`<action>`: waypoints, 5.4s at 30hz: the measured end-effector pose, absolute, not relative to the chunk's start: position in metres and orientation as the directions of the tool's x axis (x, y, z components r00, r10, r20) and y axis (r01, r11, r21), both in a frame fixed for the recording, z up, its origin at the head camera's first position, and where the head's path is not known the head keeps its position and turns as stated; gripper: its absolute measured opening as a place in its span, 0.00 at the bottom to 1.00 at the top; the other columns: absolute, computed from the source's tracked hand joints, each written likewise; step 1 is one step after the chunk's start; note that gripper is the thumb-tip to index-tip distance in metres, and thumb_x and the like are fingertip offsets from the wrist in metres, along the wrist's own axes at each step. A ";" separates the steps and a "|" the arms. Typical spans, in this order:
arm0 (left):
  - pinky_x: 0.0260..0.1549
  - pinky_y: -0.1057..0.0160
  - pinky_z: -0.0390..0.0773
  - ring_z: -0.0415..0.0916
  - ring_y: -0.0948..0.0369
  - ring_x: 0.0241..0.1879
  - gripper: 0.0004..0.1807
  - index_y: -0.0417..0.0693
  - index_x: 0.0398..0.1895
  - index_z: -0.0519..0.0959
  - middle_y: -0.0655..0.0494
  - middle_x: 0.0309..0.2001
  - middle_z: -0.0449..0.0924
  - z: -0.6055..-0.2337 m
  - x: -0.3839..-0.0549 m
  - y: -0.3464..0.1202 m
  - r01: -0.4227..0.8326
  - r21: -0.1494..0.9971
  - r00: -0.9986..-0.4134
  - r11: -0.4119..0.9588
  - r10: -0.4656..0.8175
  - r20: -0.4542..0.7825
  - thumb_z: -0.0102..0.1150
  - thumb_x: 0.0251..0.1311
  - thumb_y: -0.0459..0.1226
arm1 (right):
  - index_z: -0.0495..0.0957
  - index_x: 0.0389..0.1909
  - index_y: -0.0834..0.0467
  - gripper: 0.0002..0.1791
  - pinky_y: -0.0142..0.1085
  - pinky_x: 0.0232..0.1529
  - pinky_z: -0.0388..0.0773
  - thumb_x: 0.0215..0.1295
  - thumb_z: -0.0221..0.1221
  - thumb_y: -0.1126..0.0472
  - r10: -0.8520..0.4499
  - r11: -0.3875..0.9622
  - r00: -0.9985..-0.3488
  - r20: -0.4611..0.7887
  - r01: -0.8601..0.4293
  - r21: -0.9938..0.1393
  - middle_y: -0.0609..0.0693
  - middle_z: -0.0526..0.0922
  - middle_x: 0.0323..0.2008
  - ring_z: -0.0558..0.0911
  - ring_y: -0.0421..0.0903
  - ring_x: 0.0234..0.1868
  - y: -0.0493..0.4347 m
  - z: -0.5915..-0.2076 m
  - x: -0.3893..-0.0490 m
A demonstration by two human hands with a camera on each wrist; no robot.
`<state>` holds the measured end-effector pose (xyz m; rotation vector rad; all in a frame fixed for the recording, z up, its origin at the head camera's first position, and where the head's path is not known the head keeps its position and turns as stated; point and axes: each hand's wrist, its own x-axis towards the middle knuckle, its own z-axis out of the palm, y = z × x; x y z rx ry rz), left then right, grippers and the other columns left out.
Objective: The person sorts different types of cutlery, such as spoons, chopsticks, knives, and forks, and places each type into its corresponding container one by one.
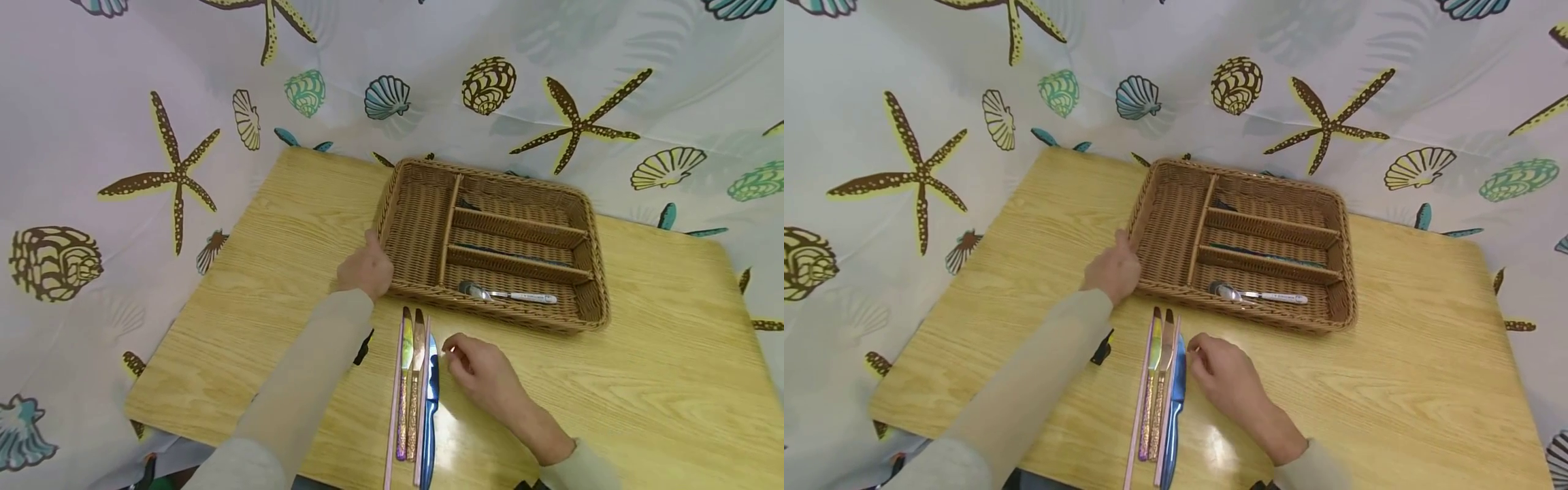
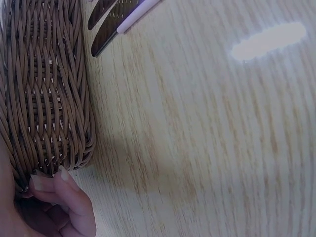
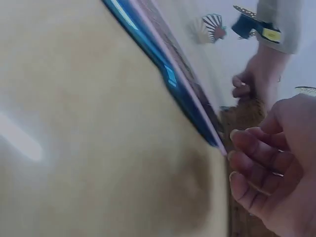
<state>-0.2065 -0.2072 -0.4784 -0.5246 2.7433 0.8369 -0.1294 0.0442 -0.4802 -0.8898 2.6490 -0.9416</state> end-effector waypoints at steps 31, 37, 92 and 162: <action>0.10 0.63 0.56 0.56 0.62 0.10 0.27 0.46 0.74 0.46 0.57 0.13 0.64 -0.475 -0.207 -0.205 -0.402 0.480 -0.909 0.780 -0.275 -0.314 0.25 0.73 0.40 | 0.67 0.22 0.48 0.15 0.34 0.14 0.58 0.53 0.61 0.46 -0.468 0.863 -0.837 -0.286 -0.362 -0.353 0.41 0.65 0.14 0.63 0.40 0.15 0.034 -0.490 -0.074; 0.10 0.63 0.56 0.56 0.62 0.10 0.27 0.47 0.74 0.46 0.57 0.13 0.64 -0.474 -0.206 -0.205 -0.409 0.484 -0.906 0.773 -0.279 -0.319 0.25 0.73 0.40 | 0.67 0.21 0.49 0.18 0.36 0.16 0.59 0.54 0.62 0.42 -0.434 0.881 -0.840 -0.326 -0.319 -0.349 0.42 0.67 0.15 0.65 0.41 0.16 0.035 -0.489 -0.073; 0.11 0.62 0.59 0.58 0.61 0.10 0.28 0.46 0.75 0.46 0.56 0.15 0.66 -0.477 -0.206 -0.207 -0.401 0.518 -0.909 0.755 -0.261 -0.325 0.26 0.73 0.40 | 0.65 0.36 0.63 0.01 0.30 0.14 0.60 0.70 0.47 0.70 -0.514 0.828 -0.842 -0.165 -0.436 -0.353 0.49 0.66 0.21 0.64 0.41 0.16 0.109 -0.436 -0.131; 0.10 0.62 0.58 0.60 0.60 0.11 0.26 0.48 0.73 0.49 0.54 0.16 0.70 -0.477 -0.207 -0.205 -0.406 0.480 -0.909 0.778 -0.287 -0.302 0.25 0.74 0.40 | 0.56 0.73 0.67 0.44 0.71 0.66 0.47 0.77 0.23 0.34 -0.387 0.917 -0.870 -0.305 -0.328 -0.228 0.73 0.56 0.71 0.54 0.73 0.71 0.111 -0.451 -0.291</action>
